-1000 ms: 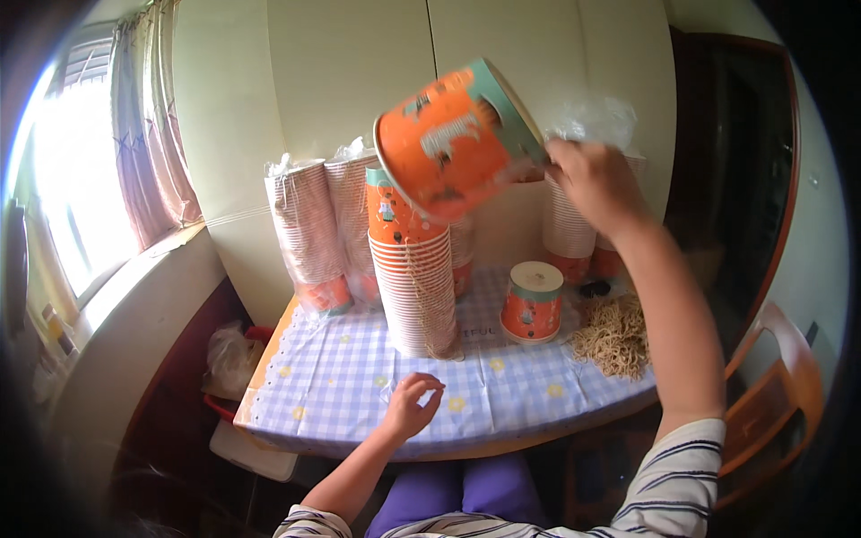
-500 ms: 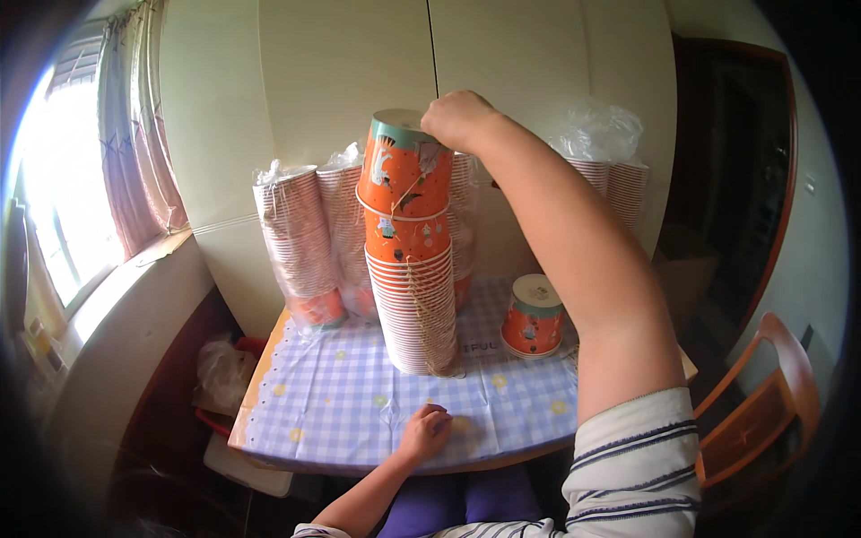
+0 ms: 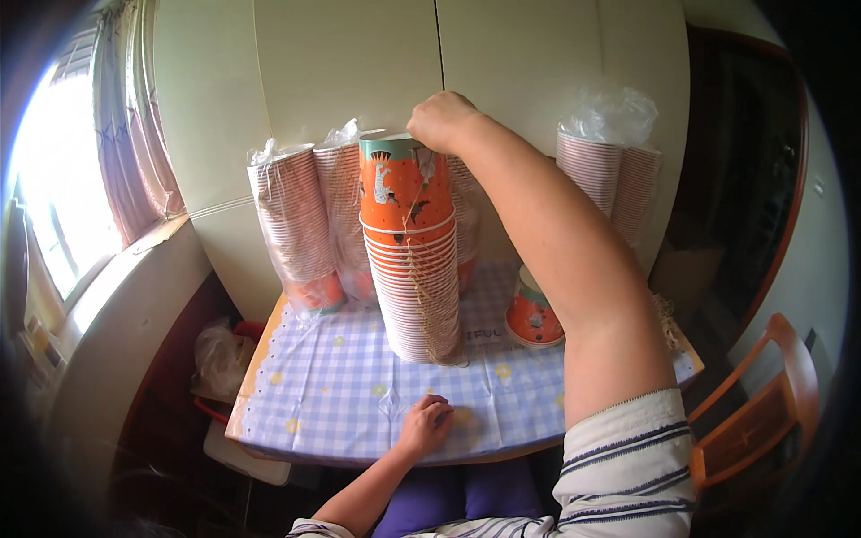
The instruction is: Assembling paper buckets by tying white strings through pre-punched holes.
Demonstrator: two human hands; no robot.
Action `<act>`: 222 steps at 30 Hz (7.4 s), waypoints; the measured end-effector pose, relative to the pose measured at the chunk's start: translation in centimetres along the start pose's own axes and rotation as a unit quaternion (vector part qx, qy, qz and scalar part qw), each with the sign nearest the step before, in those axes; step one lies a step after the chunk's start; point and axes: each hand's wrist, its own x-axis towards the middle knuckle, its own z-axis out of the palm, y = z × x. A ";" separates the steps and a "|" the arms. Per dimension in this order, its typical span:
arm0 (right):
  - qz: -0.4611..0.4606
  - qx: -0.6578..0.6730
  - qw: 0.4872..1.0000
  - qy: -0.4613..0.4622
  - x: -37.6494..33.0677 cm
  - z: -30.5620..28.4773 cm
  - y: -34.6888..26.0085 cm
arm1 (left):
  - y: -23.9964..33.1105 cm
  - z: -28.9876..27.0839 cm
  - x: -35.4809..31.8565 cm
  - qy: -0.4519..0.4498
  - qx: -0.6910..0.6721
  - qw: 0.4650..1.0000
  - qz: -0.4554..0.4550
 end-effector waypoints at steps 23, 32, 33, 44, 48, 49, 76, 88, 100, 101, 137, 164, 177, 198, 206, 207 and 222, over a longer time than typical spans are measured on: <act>0.009 -0.015 1.000 -0.008 -0.7 0.4 -1.7 | 0.5 -0.1 0.1 0.003 0.021 1.000 0.010; 0.095 -0.020 0.977 0.189 -6.5 3.7 -2.3 | 0.2 0.1 -0.1 0.005 0.018 1.000 0.015; 0.111 0.002 0.975 0.191 -8.0 4.6 -2.5 | 0.2 0.2 -0.1 0.005 0.017 1.000 0.015; 0.318 0.337 0.883 -0.077 -24.6 16.8 -9.3 | -0.4 0.8 -0.4 0.036 0.046 0.997 0.056; 0.346 0.343 0.872 -0.054 -26.2 20.2 -10.8 | -0.5 0.6 -0.5 0.026 0.058 0.997 0.047; 0.337 0.340 0.878 -0.019 -26.3 20.7 -11.1 | -0.5 0.6 -0.5 0.025 0.062 0.997 0.043; 0.361 0.541 0.758 0.052 -27.9 17.8 -9.6 | 1.9 12.3 11.9 0.033 -0.616 0.720 -0.318; 0.355 0.452 0.808 0.134 -27.9 16.6 -8.8 | 1.0 15.4 14.4 0.037 -0.591 0.733 -0.335; 0.486 0.502 0.640 0.319 -34.7 11.2 -1.9 | -3.1 19.2 16.2 -0.027 -0.567 0.728 -0.385; 0.494 0.541 0.598 0.325 -35.2 10.6 -2.4 | -4.2 18.9 16.4 -0.018 -0.564 0.730 -0.386; 0.559 0.802 -0.074 0.199 -42.0 16.4 -15.3 | -0.9 13.6 9.0 -0.215 0.297 0.929 -0.046; 0.529 0.842 -0.109 0.003 -39.8 18.5 -26.6 | 4.5 -9.2 -8.8 -0.166 -0.006 0.968 -0.186; 0.489 0.853 -0.006 -0.183 -39.1 17.7 -26.0 | -7.3 -2.3 4.9 -0.146 0.317 0.910 -0.223; 0.448 0.870 0.012 -0.205 -38.5 16.8 -25.9 | 0.2 -10.7 -19.4 -0.147 0.300 0.943 -0.017; 0.386 0.823 0.322 -0.263 -39.3 15.9 -23.1 | 1.5 -9.0 -13.8 -0.241 0.111 0.950 -0.166; 0.399 0.807 0.360 -0.245 -39.3 16.3 -22.8 | 2.7 -9.0 -11.8 -0.213 0.117 0.960 -0.136; 0.333 0.718 0.610 -0.045 -28.9 16.3 -16.1 | 3.2 -5.2 11.1 -0.037 -0.147 0.972 -0.178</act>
